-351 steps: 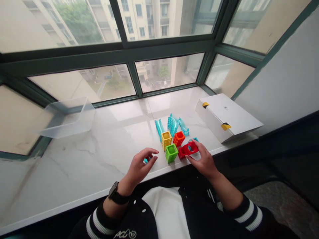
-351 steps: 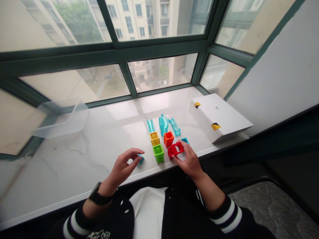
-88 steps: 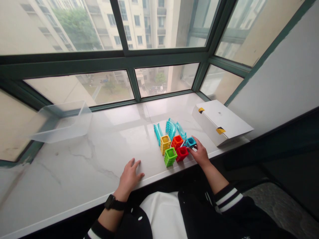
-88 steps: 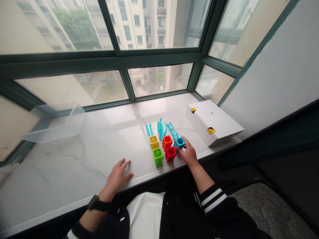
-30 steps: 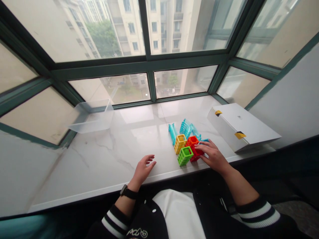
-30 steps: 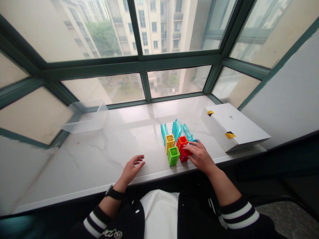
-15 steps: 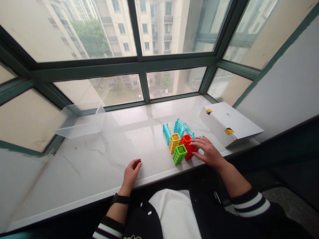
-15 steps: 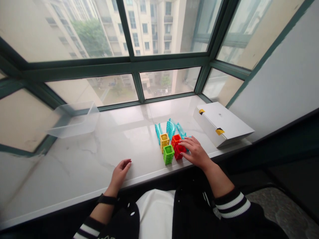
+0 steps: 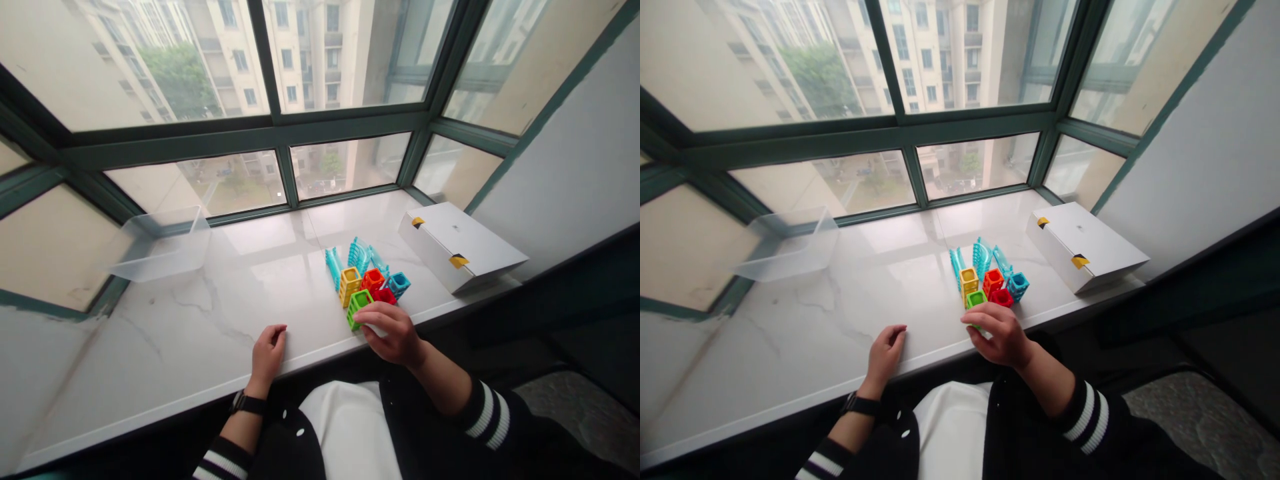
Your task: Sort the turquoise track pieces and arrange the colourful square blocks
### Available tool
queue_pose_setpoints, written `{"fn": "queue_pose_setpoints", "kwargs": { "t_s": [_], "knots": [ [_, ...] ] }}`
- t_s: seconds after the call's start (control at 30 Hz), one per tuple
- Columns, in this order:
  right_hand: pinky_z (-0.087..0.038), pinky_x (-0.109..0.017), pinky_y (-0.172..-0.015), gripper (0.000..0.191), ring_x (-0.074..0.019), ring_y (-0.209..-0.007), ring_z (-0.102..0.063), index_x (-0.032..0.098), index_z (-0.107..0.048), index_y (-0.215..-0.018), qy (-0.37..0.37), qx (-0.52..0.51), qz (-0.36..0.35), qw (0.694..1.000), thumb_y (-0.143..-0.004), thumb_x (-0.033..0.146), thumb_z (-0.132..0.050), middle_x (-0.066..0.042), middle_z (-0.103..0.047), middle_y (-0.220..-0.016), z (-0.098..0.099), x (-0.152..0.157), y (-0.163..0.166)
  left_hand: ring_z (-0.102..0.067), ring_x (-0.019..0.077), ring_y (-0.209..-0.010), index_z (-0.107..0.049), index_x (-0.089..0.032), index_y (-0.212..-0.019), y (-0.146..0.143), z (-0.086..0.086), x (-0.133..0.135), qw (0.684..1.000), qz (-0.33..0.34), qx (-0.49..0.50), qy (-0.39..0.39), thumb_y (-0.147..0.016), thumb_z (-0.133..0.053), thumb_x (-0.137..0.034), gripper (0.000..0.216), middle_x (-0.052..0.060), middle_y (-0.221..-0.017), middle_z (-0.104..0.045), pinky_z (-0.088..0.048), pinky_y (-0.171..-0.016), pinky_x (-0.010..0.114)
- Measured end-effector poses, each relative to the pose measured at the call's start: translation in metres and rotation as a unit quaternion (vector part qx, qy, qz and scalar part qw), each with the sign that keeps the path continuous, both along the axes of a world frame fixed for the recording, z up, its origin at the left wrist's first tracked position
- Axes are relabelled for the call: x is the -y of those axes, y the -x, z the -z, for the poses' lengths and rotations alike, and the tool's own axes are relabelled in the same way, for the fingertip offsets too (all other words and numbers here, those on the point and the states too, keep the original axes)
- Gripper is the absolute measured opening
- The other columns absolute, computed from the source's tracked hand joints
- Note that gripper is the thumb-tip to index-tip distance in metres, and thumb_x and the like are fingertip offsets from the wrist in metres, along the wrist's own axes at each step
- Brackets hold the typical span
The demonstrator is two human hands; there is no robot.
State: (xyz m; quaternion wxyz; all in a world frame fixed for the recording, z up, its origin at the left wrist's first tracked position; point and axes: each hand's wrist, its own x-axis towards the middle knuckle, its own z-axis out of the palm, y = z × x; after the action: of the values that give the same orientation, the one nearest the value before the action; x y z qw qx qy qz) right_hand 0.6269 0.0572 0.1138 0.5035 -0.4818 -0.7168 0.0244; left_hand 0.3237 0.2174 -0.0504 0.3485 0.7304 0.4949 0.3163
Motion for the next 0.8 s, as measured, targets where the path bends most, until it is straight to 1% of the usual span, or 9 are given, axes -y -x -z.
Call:
{"fn": "queue_pose_setpoints", "kwargs": {
  "t_s": [0.07, 0.13, 0.2, 0.3, 0.37, 0.47, 0.53, 0.63, 0.8],
  "knots": [
    [-0.064, -0.034, -0.083, 0.036, -0.0201, -0.094, -0.074, 0.026, -0.069, -0.123, 0.014, -0.015, -0.052, 0.998, -0.091, 0.010, -0.062, -0.007, -0.076, -0.107, 0.005, -0.005, 0.016, -0.074, 0.0262, -0.097, -0.074, -0.023, -0.102, -0.001, -0.002, 0.002, 1.000, 0.009, -0.007, -0.016, -0.095, -0.056, -0.042, 0.027, 0.007, -0.103, -0.078, -0.060, -0.092, 0.043],
    [-0.063, -0.032, -0.087, 0.037, -0.0199, -0.098, -0.074, 0.026, -0.069, -0.125, 0.053, -0.020, -0.113, 0.992, -0.092, 0.012, -0.062, -0.008, -0.077, -0.111, 0.012, -0.009, 0.030, -0.073, 0.0262, -0.097, -0.074, -0.023, -0.102, 0.000, -0.002, 0.002, 0.999, 0.015, -0.011, -0.026, -0.096, -0.056, -0.042, 0.026, 0.006, -0.103, -0.078, -0.060, -0.092, 0.043],
    [-0.061, -0.033, -0.092, 0.036, -0.0208, -0.103, -0.074, 0.025, -0.069, -0.127, 0.126, -0.012, -0.160, 0.979, -0.092, 0.016, -0.063, -0.009, -0.076, -0.115, 0.024, -0.012, 0.040, -0.073, 0.0262, -0.098, -0.073, -0.024, -0.102, 0.000, -0.002, 0.001, 0.999, 0.021, -0.015, -0.033, -0.096, -0.056, -0.042, 0.026, 0.006, -0.104, -0.078, -0.060, -0.093, 0.043],
    [-0.059, -0.033, -0.096, 0.033, -0.0226, -0.107, -0.073, 0.024, -0.071, -0.126, 0.252, -0.006, -0.194, 0.948, -0.093, 0.024, -0.066, -0.009, -0.076, -0.117, 0.050, -0.017, 0.047, -0.073, 0.0264, -0.098, -0.073, -0.024, -0.103, 0.001, 0.000, 0.000, 0.999, 0.030, -0.024, -0.039, -0.096, -0.056, -0.042, 0.025, 0.006, -0.104, -0.077, -0.059, -0.093, 0.043],
    [-0.058, -0.034, -0.097, 0.032, -0.0227, -0.106, -0.073, 0.023, -0.072, -0.125, 0.315, -0.016, -0.181, 0.931, -0.094, 0.026, -0.067, -0.008, -0.077, -0.114, 0.071, -0.021, 0.049, -0.073, 0.0265, -0.097, -0.073, -0.025, -0.103, 0.002, 0.001, -0.001, 0.998, 0.035, -0.032, -0.042, -0.096, -0.057, -0.042, 0.025, 0.006, -0.104, -0.077, -0.059, -0.092, 0.044],
    [-0.057, -0.035, -0.098, 0.034, -0.0229, -0.104, -0.073, 0.021, -0.072, -0.126, 0.371, -0.025, -0.151, 0.916, -0.092, 0.024, -0.068, -0.009, -0.076, -0.118, 0.099, -0.029, 0.052, -0.072, 0.0264, -0.096, -0.073, -0.025, -0.102, 0.002, 0.002, -0.001, 0.997, 0.043, -0.044, -0.046, -0.095, -0.058, -0.041, 0.024, 0.006, -0.103, -0.077, -0.059, -0.092, 0.044],
    [-0.056, -0.037, -0.099, 0.037, -0.0238, -0.107, -0.072, 0.022, -0.072, -0.127, 0.398, -0.035, -0.124, 0.908, -0.090, 0.022, -0.069, -0.009, -0.075, -0.122, 0.113, -0.035, 0.055, -0.072, 0.0263, -0.095, -0.073, -0.025, -0.102, 0.002, 0.002, -0.001, 0.997, 0.046, -0.050, -0.046, -0.095, -0.058, -0.041, 0.023, 0.006, -0.103, -0.077, -0.059, -0.092, 0.044],
    [-0.056, -0.037, -0.100, 0.040, -0.0244, -0.111, -0.070, 0.023, -0.071, -0.128, 0.419, -0.056, -0.098, 0.901, -0.087, 0.021, -0.072, -0.009, -0.074, -0.124, 0.125, -0.041, 0.059, -0.072, 0.0260, -0.094, -0.073, -0.025, -0.102, 0.001, 0.000, 0.000, 0.997, 0.044, -0.053, -0.047, -0.095, -0.058, -0.040, 0.022, 0.005, -0.101, -0.077, -0.058, -0.091, 0.043],
    [-0.056, -0.035, -0.098, 0.039, -0.0224, -0.108, -0.070, 0.022, -0.072, -0.124, 0.417, -0.083, -0.105, 0.899, -0.085, 0.018, -0.073, -0.008, -0.074, -0.121, 0.134, -0.042, 0.060, -0.070, 0.0249, -0.088, -0.073, -0.026, -0.099, -0.001, -0.004, 0.001, 0.996, 0.051, -0.057, -0.053, -0.096, -0.057, -0.039, 0.021, 0.005, -0.097, -0.076, -0.057, -0.086, 0.041]
  ]
}}
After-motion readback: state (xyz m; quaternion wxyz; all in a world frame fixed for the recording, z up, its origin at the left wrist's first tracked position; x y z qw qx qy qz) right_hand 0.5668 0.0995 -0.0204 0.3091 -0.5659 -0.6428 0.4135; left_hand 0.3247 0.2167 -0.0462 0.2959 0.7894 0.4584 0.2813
